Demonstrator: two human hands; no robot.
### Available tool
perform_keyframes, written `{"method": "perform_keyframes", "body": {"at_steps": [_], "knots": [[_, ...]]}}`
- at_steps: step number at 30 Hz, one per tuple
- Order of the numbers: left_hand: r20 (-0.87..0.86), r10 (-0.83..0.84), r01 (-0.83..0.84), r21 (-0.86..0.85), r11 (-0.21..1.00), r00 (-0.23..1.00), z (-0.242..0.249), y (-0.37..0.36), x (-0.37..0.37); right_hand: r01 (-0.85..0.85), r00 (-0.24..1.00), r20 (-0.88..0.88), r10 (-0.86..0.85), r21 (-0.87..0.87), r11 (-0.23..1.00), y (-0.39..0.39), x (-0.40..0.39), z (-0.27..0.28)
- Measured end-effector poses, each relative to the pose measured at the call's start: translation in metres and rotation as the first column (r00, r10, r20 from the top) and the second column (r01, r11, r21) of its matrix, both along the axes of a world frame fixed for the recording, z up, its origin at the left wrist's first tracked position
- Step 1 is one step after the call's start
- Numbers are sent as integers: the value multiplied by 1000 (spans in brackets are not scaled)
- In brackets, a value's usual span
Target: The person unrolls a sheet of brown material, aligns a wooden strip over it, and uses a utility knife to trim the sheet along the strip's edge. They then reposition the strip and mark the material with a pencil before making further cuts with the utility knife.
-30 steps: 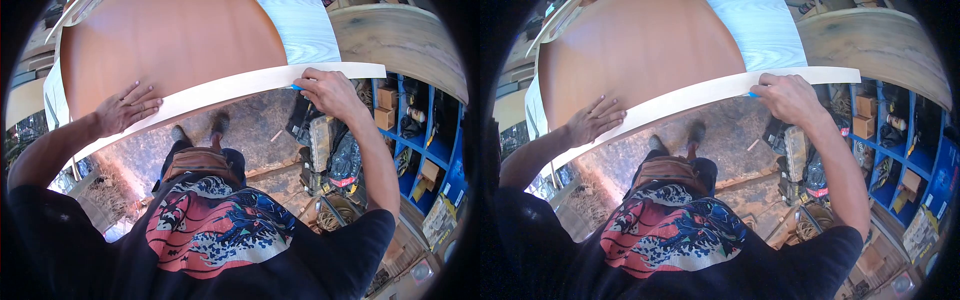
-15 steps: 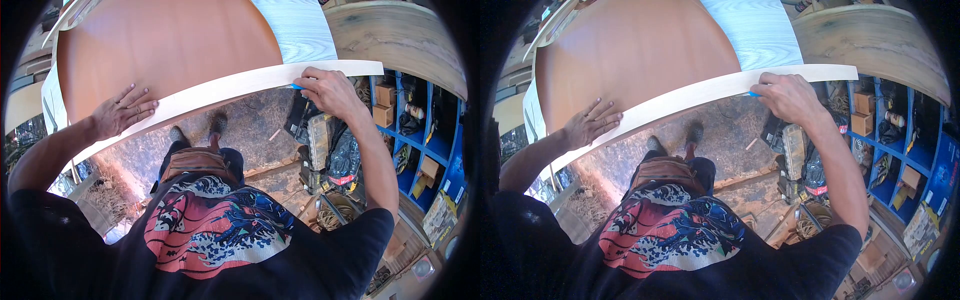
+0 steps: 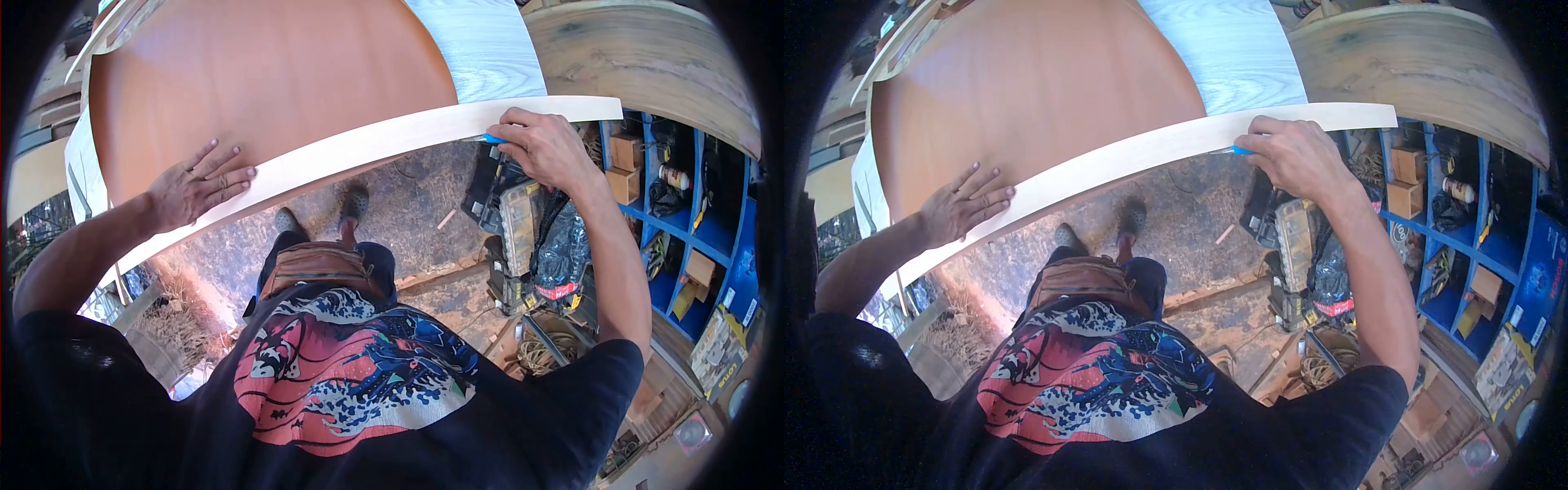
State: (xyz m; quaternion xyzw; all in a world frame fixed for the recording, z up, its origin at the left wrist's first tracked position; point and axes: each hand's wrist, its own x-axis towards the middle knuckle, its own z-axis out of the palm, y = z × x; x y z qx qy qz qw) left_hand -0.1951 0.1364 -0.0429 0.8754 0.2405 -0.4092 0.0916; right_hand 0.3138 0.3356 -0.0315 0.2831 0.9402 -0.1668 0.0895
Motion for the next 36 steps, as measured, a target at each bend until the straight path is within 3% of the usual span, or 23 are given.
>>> {"method": "perform_keyframes", "body": {"at_steps": [10, 16, 18, 19, 20, 22, 23, 25, 30, 32, 36], "knots": [[61, 19, -20, 19, 1000, 998, -1, -2, -3, 36, 998, -43, -39, -59, 998, -1, 7, -1], [44, 36, -37, 9, 999, 998, -1, -2, -2, 219, 973, -45, -225, -120, 968, -24, 21, 3], [58, -3, 0, 56, 998, 998, -4, -4, -4, 300, 910, -221, -350, -229, 926, -38, 21, -2], [59, -13, 9, 60, 998, 998, -3, -3, -2, 324, 872, -324, -367, -180, 929, -41, 19, -8], [31, 3, -4, 29, 1000, 1000, -1, -2, 0, 334, 868, -326, -375, -177, 926, -42, 15, -18], [-5, 5, -5, 7, 1000, 1000, 2, 0, 3, 599, 657, -389, -646, -252, 760, -41, 1, -34], [-4, -6, 6, 30, 1000, 1000, 1, -3, 3, 610, 644, -396, -655, -251, 751, -40, -7, -36], [-5, -36, 36, 65, 997, 999, 2, -4, 1, 620, 731, -235, -641, -166, 767, -36, -24, -39], [16, -79, 76, 127, 989, 997, 5, -4, 4, 634, 713, -306, -631, -103, 767, -30, -31, -57], [18, -94, 91, 130, 987, 995, 5, -4, 4, 605, 786, -101, -611, -84, 792, -30, -38, -37], [11, -122, 120, 143, 982, 992, 5, -2, 4, 608, 792, -10, -611, -75, 790, -14, -47, -31]]}}
